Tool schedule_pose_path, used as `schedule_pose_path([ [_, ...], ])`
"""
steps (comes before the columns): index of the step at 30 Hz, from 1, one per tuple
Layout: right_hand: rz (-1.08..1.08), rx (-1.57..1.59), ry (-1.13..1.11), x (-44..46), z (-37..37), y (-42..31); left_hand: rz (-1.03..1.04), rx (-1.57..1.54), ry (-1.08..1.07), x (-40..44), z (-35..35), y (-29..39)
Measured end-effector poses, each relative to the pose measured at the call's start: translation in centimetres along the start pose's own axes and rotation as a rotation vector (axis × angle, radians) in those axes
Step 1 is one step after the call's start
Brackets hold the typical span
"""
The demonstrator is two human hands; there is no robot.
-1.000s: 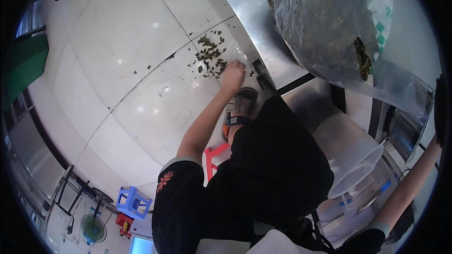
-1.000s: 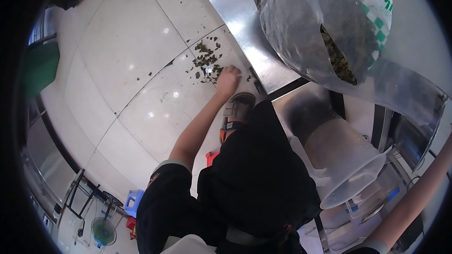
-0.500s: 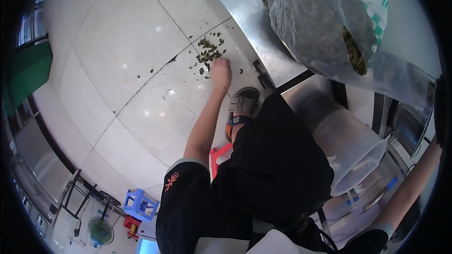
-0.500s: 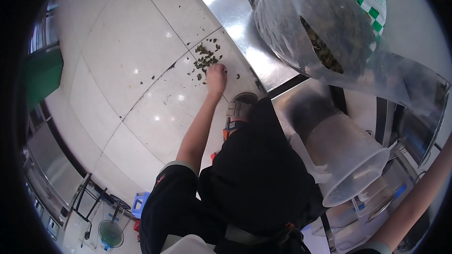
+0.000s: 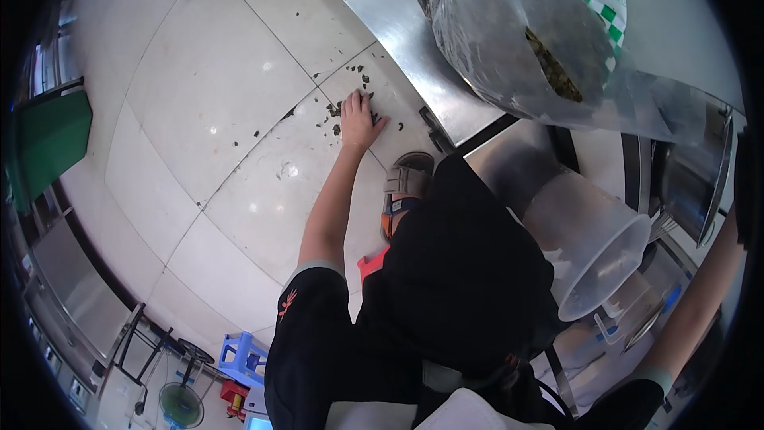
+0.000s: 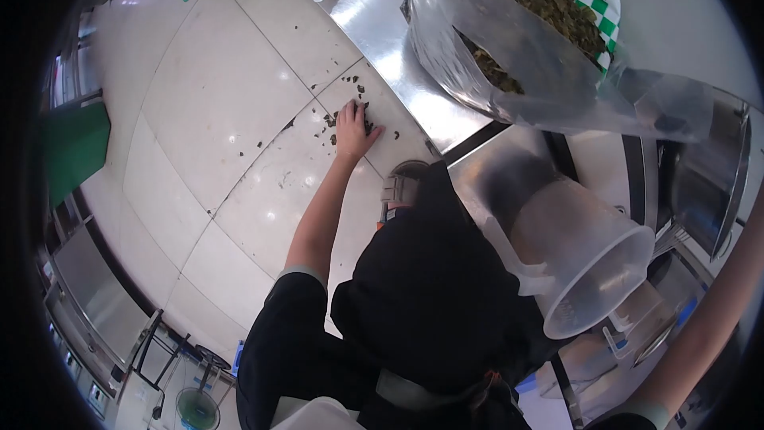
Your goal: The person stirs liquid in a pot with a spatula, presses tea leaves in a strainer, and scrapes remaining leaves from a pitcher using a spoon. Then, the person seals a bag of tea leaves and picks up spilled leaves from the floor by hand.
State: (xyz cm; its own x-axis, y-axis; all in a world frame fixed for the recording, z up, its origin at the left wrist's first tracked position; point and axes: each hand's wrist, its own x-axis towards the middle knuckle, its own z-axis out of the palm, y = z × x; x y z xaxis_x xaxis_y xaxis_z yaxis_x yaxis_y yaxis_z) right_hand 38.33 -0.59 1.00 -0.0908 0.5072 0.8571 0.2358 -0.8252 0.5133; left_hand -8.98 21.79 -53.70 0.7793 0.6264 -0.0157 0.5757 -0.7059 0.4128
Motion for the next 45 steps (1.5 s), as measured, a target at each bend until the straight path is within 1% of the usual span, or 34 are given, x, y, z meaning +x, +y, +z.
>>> schedule_pose_path([
  [2, 0.004, 0.001, -0.027, 0.3, -1.1, -0.8, 0.017, 0.031, -0.028, -1.4, -0.2, 0.3],
  [4, 0.017, -0.006, -0.039, 0.6, -1.9, -0.9, 0.041, 0.137, -0.051, -2.7, 1.1, -0.4],
  [6, -0.009, 0.049, -0.100, 0.8, -2.7, -0.6, 0.042, 0.130, -0.017, -3.6, 1.8, -0.8],
  [7, -0.046, 0.131, -0.143, 0.8, -4.2, -1.0, 0.044, 0.157, -0.037, -3.9, 2.2, -1.3],
  [9, -0.100, 0.394, -0.282, 0.5, -7.4, -2.1, 0.058, 0.183, -0.048, -4.1, 2.2, -1.6],
  [11, -0.130, 0.732, -0.480, -0.2, -12.0, -3.5, -0.079, 0.136, -0.153, -3.9, 1.8, -1.5],
  [12, -0.134, 0.871, -0.587, -0.6, -14.5, -4.0, -0.064, 0.138, -0.145, -3.7, 1.9, -1.7],
  [14, -0.151, 0.996, -0.757, -1.7, -19.5, -4.0, -0.140, 0.082, -0.197, -3.5, 2.5, -2.4],
  [15, -0.167, 0.986, -0.816, -2.1, -22.0, -3.6, -0.143, 0.075, -0.113, -3.5, 2.9, -2.8],
  [16, -0.183, 0.974, -0.875, -2.6, -24.4, -3.1, -0.130, 0.080, -0.110, -3.3, 2.5, -3.0],
  [17, -0.169, 0.965, -0.874, -3.1, -26.2, -2.3, -0.237, -0.037, -0.137, -3.2, 1.8, -3.1],
  [18, -0.106, 1.001, -0.956, -3.5, -27.9, -1.5, -0.343, -0.153, -0.163, -3.0, 1.0, -3.3],
  [19, -0.043, 1.038, -1.035, -3.9, -29.1, -0.8, -0.337, -0.164, -0.125, -3.0, 0.2, -3.7],
  [20, -0.029, 1.031, -1.031, -4.5, -30.1, -0.1, -0.324, -0.159, -0.122, -2.8, -0.8, -4.2],
  [22, 0.244, 1.112, -1.117, -6.2, -31.8, 1.8, -0.770, -0.706, -0.286, -2.6, -2.9, -5.0],
  [23, 0.332, 1.150, -1.115, -7.0, -32.5, 2.4, -0.845, -0.855, -0.276, -2.5, -5.4, -4.2],
  [24, 0.340, 1.149, -1.103, -7.7, -33.2, 2.9, -0.919, -1.005, -0.264, -2.4, -8.6, -3.1],
  [25, 0.417, 1.160, -1.099, -8.4, -33.9, 3.3, -0.926, -1.140, -0.293, -2.3, -10.6, -3.2],
  [27, 0.547, 1.205, -1.081, -9.9, -35.1, 3.7, -0.802, -1.233, -0.289, -1.8, -15.7, -2.1],
  [28, 0.553, 1.211, -1.075, -10.7, -35.6, 3.7, -0.717, -1.241, -0.281, -1.2, -18.3, -1.4],
  [29, 0.599, 1.254, -1.088, -11.5, -36.0, 3.7, -0.645, -1.205, -0.237, -0.5, -21.9, 0.9],
  [31, 0.705, 1.342, -1.107, -12.5, -37.0, 3.0, -0.429, -1.125, -0.172, 0.8, -29.6, 6.3],
  [32, 0.767, 1.393, -1.102, -13.1, -37.5, 2.4, -0.261, -1.040, -0.114, 1.5, -32.6, 8.4],
  [33, 0.764, 1.406, -1.112, -13.3, -38.0, 1.9, -0.148, -0.957, -0.053, 2.1, -35.9, 11.5],
  [34, 0.761, 1.421, -1.123, -13.2, -38.5, 1.2, -0.048, -0.949, 0.020, 3.0, -38.3, 14.3],
  [36, 0.743, 1.498, -1.109, -13.0, -39.3, -0.1, 0.221, -0.946, 0.085, 5.2, -41.9, 19.8],
  [37, 0.755, 1.523, -1.106, -12.4, -39.7, -0.7, 0.352, -0.920, 0.140, 6.1, -43.0, 23.2],
  [38, 0.768, 1.547, -1.113, -12.2, -40.0, -1.2, 0.404, -0.775, 0.160, 7.6, -43.4, 25.5],
  [39, 0.760, 1.552, -1.115, -11.9, -40.3, -1.7, 0.474, -0.844, 0.054, 9.5, -42.7, 27.2],
  [40, 0.752, 1.556, -1.116, -11.5, -40.5, -2.0, 0.408, -0.752, 0.165, 8.5, -43.3, 28.9],
  [41, 0.749, 1.558, -1.116, -11.4, -40.6, -2.1, 0.591, -0.643, 0.113, 10.0, -42.3, 30.1],
  [43, 0.709, 1.527, -1.140, -11.0, -40.7, -2.2, 0.547, -0.166, -0.191, 12.5, -40.6, 31.8],
  [44, 0.698, 1.533, -1.145, -10.8, -40.7, -2.2, 0.537, -0.170, -0.188, 12.7, -39.8, 31.4],
  [45, 0.718, 1.515, -1.155, -10.8, -40.6, -2.0, 0.725, -0.192, -0.036, 12.9, -38.8, 30.6],
])
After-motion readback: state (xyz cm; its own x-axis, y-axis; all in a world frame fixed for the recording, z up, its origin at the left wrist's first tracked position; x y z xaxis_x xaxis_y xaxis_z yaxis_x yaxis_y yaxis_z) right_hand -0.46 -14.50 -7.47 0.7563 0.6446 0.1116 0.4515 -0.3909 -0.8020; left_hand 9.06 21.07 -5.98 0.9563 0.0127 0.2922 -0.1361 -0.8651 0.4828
